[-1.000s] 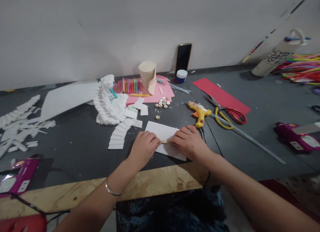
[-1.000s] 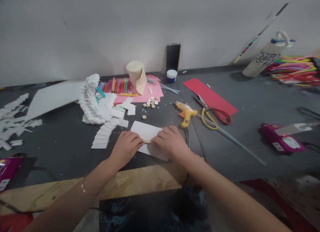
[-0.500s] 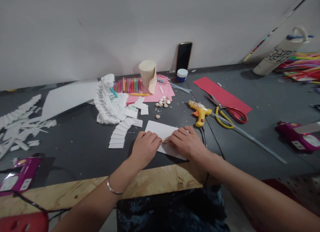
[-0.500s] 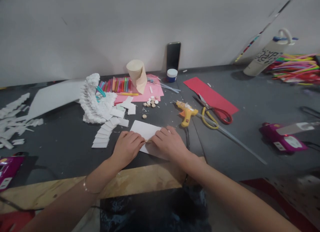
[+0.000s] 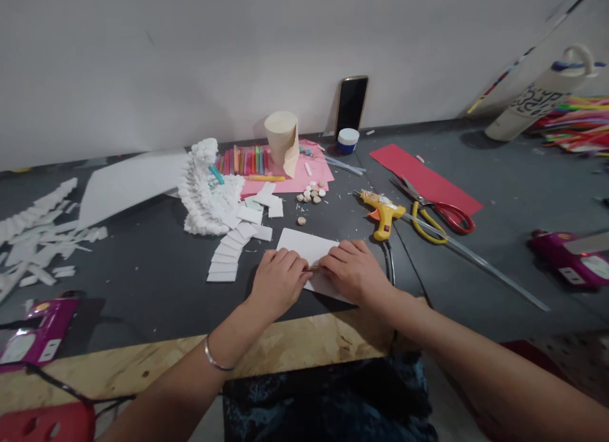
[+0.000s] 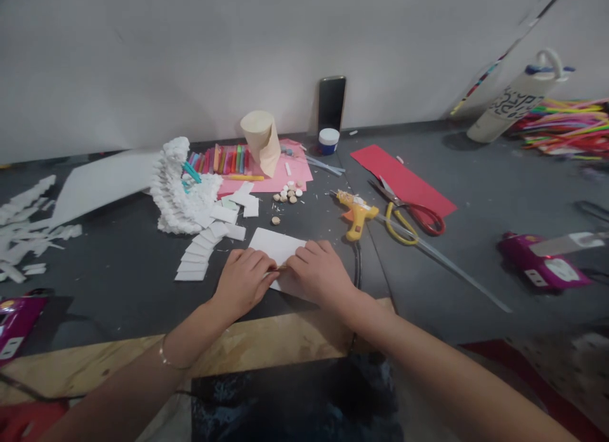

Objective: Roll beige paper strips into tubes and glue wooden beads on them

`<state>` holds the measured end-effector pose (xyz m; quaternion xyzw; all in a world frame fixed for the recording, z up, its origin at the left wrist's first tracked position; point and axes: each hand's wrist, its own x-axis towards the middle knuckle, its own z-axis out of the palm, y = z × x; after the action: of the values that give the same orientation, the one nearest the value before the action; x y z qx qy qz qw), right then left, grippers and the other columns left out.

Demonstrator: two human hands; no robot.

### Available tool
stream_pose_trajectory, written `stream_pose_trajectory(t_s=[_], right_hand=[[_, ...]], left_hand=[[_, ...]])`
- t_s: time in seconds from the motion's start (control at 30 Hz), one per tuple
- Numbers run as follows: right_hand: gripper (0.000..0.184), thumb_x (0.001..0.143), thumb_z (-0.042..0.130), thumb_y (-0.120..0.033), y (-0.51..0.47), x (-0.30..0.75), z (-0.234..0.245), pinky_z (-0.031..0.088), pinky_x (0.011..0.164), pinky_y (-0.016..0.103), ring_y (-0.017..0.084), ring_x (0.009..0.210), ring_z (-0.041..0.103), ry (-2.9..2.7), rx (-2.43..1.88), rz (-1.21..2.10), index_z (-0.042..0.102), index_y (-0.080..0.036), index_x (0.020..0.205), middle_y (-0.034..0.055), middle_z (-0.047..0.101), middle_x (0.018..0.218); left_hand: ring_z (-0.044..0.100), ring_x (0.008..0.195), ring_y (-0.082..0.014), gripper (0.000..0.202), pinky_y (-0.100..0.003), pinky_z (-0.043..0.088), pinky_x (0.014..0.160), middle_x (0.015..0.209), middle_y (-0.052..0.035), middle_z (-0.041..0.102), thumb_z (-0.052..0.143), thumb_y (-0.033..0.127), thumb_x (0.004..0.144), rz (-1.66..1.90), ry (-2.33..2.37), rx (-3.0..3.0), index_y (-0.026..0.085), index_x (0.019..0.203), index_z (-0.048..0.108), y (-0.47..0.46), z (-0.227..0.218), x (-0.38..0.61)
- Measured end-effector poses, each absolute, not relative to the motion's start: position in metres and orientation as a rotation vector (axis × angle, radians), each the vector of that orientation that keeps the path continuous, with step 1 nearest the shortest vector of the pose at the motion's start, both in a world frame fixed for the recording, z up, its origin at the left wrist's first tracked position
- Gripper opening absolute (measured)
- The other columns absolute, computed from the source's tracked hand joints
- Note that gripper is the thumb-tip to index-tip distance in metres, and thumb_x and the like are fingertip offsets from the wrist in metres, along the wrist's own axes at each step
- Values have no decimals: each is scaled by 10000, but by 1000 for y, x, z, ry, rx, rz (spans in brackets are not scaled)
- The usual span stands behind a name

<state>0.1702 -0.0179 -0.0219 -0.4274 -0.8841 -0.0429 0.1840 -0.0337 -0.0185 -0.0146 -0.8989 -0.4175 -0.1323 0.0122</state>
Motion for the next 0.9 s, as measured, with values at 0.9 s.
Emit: stream_pose_trajectory(t_s=[0.9], right_hand=[[44, 819, 691, -274, -11, 167, -6, 243, 742, 357, 226, 887, 522, -2382, -1566, 287, 690, -232, 811, 44, 662, 868]], left_hand=[[582, 905, -216, 77, -370, 298, 768, 893, -19, 650, 617, 274, 877, -193, -1735, -2910, 199, 858, 615, -2, 10, -21]])
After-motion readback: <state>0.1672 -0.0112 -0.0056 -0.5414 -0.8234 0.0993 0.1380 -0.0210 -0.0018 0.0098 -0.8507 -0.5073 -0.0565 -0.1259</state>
